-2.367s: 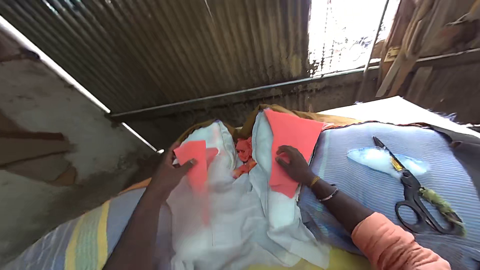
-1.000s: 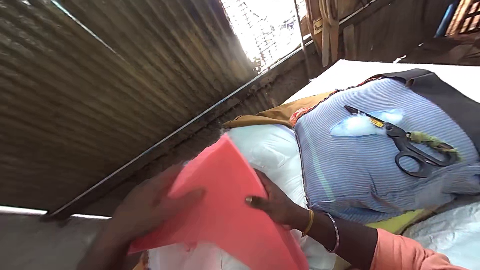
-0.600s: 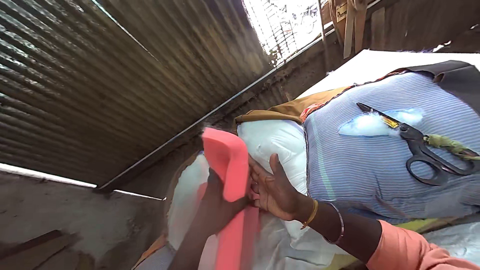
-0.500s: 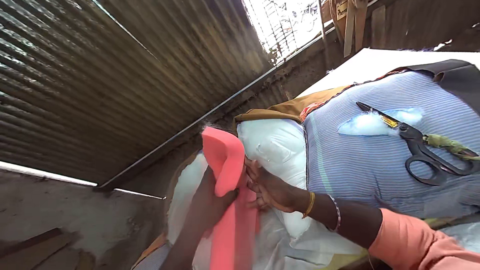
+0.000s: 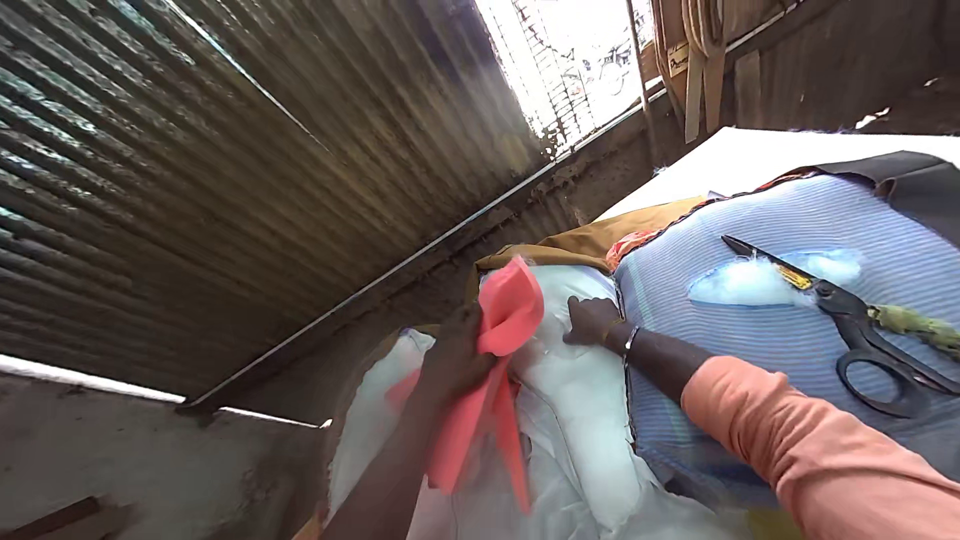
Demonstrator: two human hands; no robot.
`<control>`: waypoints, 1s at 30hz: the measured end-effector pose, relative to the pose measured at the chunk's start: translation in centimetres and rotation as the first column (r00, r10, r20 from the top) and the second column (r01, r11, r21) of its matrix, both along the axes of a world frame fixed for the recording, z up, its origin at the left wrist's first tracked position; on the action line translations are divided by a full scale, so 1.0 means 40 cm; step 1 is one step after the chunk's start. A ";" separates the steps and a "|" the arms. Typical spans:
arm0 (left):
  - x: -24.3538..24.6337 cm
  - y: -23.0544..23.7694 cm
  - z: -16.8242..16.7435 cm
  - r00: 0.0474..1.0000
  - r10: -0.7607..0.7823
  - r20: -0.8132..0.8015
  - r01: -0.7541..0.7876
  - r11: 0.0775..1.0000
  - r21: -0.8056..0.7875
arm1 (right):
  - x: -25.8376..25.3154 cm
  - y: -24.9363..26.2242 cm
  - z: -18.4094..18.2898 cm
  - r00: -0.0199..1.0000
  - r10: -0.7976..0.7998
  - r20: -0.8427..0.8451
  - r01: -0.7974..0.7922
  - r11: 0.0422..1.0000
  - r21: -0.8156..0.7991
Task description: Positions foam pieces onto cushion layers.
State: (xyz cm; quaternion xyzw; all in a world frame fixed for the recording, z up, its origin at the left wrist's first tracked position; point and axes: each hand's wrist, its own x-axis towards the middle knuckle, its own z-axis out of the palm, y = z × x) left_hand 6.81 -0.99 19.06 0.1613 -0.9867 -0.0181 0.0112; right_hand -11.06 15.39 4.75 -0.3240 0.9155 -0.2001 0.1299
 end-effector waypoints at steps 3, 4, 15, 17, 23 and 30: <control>-0.063 -0.016 -0.074 0.976 -0.065 0.208 0.062 0.998 0.021 | -0.010 0.008 -0.010 0.999 -0.046 -0.019 0.045 0.998 -0.051; -0.078 -0.014 -0.102 0.962 -0.090 0.257 0.083 0.996 0.036 | -0.022 0.016 -0.011 0.997 -0.075 -0.008 0.074 0.994 -0.086; -0.232 -0.021 -0.232 0.895 -0.303 0.327 0.280 0.953 0.114 | -0.055 0.026 -0.111 0.817 -0.086 0.570 0.518 0.541 -0.662; -0.265 0.000 -0.246 0.900 -0.315 0.303 0.309 0.949 0.068 | -0.041 0.025 -0.100 0.784 -0.107 0.611 0.584 0.461 -0.669; -0.341 0.023 -0.303 0.931 -0.343 0.129 0.346 0.938 0.000 | -0.003 0.024 -0.102 0.921 -0.250 0.300 0.389 0.524 -0.758; -0.311 0.320 -0.098 0.908 0.052 0.415 -0.052 0.999 -0.011 | 0.035 0.013 -0.102 0.984 -0.165 0.063 0.156 0.645 -0.748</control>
